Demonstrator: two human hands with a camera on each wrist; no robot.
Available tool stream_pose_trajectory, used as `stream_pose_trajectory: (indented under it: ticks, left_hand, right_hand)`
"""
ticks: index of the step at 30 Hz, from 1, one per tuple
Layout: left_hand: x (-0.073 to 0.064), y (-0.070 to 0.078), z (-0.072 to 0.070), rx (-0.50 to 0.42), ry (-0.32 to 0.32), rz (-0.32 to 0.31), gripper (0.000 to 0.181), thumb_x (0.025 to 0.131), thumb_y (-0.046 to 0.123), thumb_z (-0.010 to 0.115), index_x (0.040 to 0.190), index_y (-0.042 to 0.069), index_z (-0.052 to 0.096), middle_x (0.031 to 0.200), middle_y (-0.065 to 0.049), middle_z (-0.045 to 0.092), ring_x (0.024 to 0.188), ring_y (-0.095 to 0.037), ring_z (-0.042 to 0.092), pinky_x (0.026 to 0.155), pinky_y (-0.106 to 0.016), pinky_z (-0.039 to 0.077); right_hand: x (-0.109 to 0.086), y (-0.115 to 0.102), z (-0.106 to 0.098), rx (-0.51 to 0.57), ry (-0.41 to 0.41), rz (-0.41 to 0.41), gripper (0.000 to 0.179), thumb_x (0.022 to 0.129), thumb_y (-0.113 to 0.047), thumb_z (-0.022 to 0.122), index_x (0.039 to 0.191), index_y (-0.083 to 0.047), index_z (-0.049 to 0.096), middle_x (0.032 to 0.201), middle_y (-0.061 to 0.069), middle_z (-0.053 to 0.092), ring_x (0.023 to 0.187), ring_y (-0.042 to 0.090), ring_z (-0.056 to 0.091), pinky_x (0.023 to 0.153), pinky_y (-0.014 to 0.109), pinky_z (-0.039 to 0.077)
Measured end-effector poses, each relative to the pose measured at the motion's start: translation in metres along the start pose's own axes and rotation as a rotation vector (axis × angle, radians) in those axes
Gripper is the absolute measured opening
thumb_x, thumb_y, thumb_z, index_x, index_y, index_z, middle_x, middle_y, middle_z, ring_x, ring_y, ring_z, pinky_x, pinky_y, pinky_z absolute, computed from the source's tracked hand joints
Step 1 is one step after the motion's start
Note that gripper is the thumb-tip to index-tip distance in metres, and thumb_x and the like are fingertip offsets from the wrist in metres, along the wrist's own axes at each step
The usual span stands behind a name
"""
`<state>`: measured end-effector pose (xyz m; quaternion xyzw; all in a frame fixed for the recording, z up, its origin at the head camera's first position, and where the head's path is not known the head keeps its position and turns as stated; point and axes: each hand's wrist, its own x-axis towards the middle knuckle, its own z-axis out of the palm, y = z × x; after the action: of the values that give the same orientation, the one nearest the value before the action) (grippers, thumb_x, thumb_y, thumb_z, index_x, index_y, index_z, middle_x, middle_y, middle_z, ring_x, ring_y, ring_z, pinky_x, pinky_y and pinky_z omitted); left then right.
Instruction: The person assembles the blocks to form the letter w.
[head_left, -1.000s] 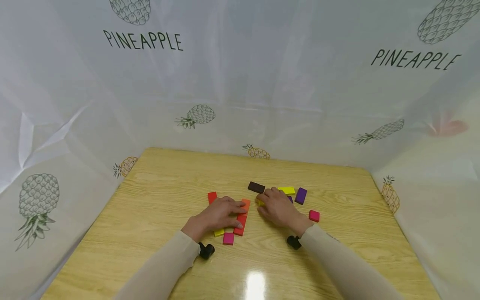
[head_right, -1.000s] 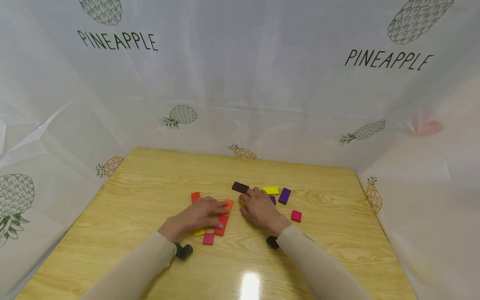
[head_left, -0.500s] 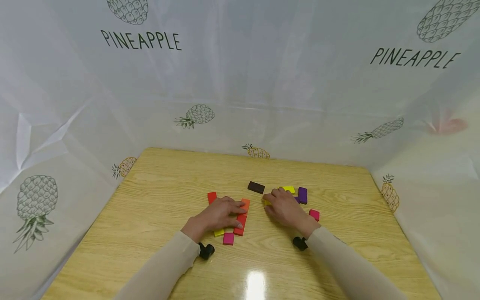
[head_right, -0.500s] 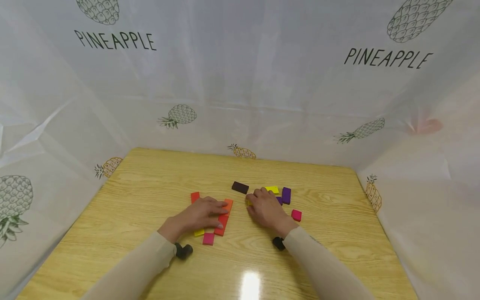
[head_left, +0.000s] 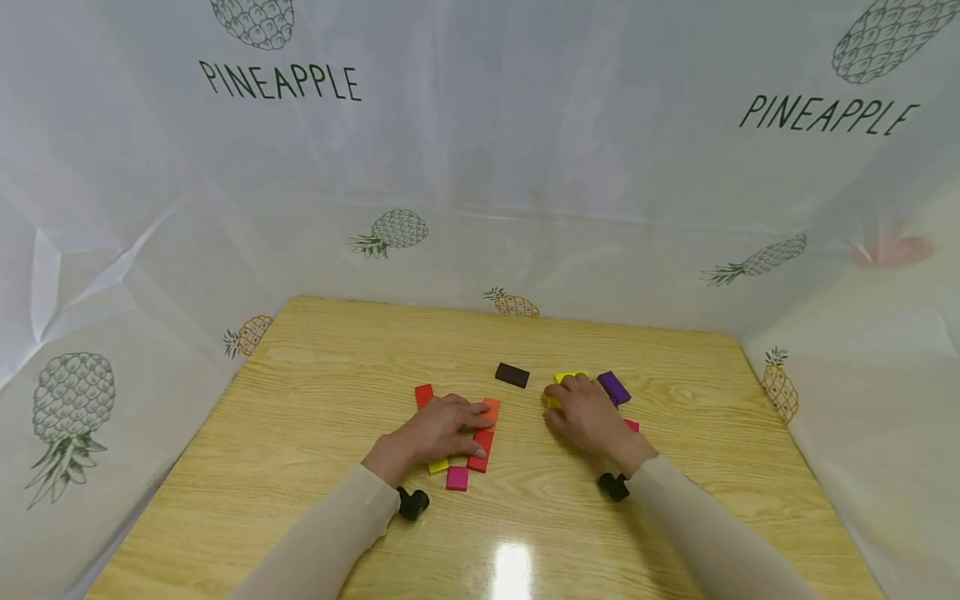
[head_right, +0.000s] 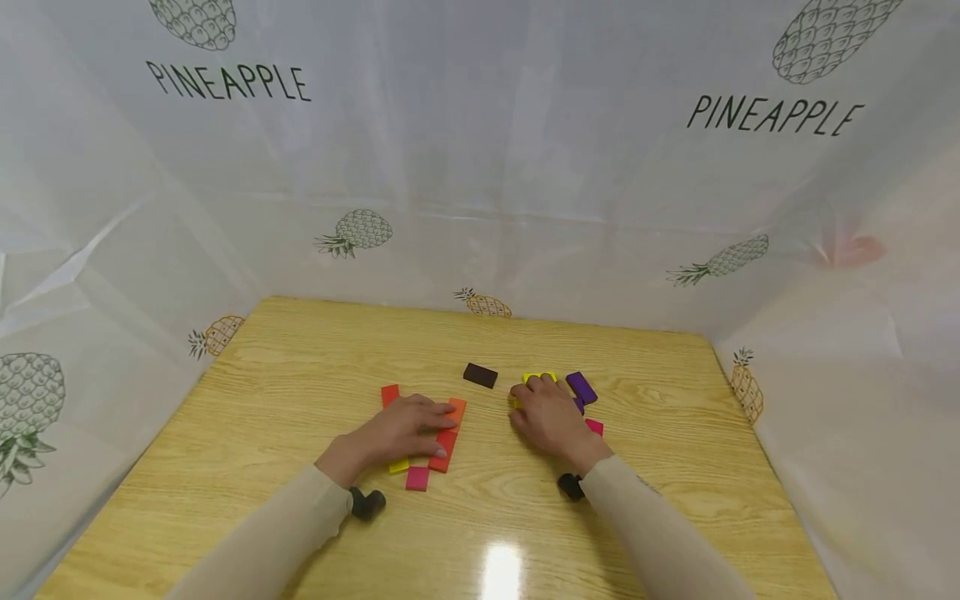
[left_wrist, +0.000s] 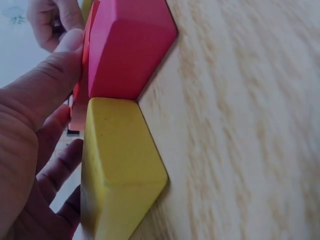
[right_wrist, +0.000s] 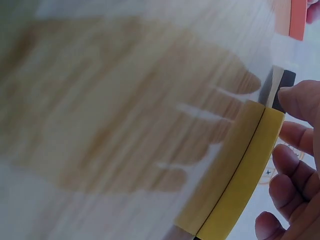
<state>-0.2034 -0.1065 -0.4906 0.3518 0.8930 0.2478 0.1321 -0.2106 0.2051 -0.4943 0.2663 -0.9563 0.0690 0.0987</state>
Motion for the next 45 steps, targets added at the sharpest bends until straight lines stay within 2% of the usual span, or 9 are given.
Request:
stream_pose_trajectory:
  ticks: [6,9,15,25,35,45]
  left_hand:
    - [-0.001,-0.002,0.001,0.001,0.005,0.007,0.057,0.097,0.041,0.076,0.149,0.021,0.064,0.164,0.003,0.048,0.146,-0.029,0.046,0.12,-0.054,0.036]
    - [-0.001,-0.002,0.001,-0.008,0.01,0.004,0.057,0.096,0.04,0.077,0.148,0.021,0.064,0.164,0.003,0.048,0.146,-0.029,0.046,0.12,-0.054,0.035]
    - [-0.002,0.0,0.001,-0.017,0.012,0.002,0.056,0.097,0.04,0.077,0.148,0.021,0.064,0.164,0.003,0.047,0.146,-0.028,0.046,0.12,-0.054,0.035]
    - [-0.002,-0.001,0.0,-0.016,0.009,-0.005,0.056,0.097,0.04,0.077,0.148,0.022,0.064,0.164,0.003,0.048,0.146,-0.028,0.046,0.12,-0.054,0.035]
    - [0.0,0.001,-0.002,-0.04,-0.004,-0.003,0.055,0.097,0.036,0.077,0.148,0.02,0.064,0.164,0.002,0.048,0.148,-0.031,0.044,0.122,-0.056,0.033]
    - [0.001,-0.002,0.001,-0.011,-0.001,0.007,0.056,0.097,0.039,0.076,0.148,0.019,0.064,0.164,0.002,0.048,0.148,-0.031,0.044,0.122,-0.055,0.033]
  right_hand:
    - [-0.002,0.003,-0.003,0.01,-0.001,0.029,0.04,0.1,-0.034,0.073,0.128,-0.007,0.07,0.121,0.012,0.071,0.107,0.033,0.063,0.089,0.053,0.053]
    - [-0.007,0.006,-0.006,0.021,0.018,0.042,0.04,0.099,-0.033,0.073,0.128,-0.005,0.07,0.12,0.014,0.07,0.108,0.035,0.062,0.091,0.055,0.053]
    - [-0.028,0.021,-0.015,0.017,0.056,0.075,0.039,0.096,-0.03,0.076,0.124,-0.003,0.071,0.117,0.016,0.07,0.109,0.039,0.062,0.092,0.06,0.052]
    - [-0.069,0.046,-0.028,0.028,0.03,0.165,0.046,0.094,-0.037,0.078,0.125,-0.003,0.07,0.118,0.017,0.069,0.109,0.038,0.058,0.089,0.059,0.047]
    - [-0.095,0.062,-0.034,-0.05,0.042,0.154,0.049,0.092,-0.035,0.078,0.124,0.001,0.071,0.116,0.019,0.068,0.107,0.041,0.059,0.087,0.06,0.048]
    - [-0.107,0.073,-0.028,-0.076,0.047,0.13,0.042,0.092,-0.035,0.078,0.116,-0.002,0.072,0.111,0.015,0.068,0.105,0.039,0.059,0.083,0.059,0.048]
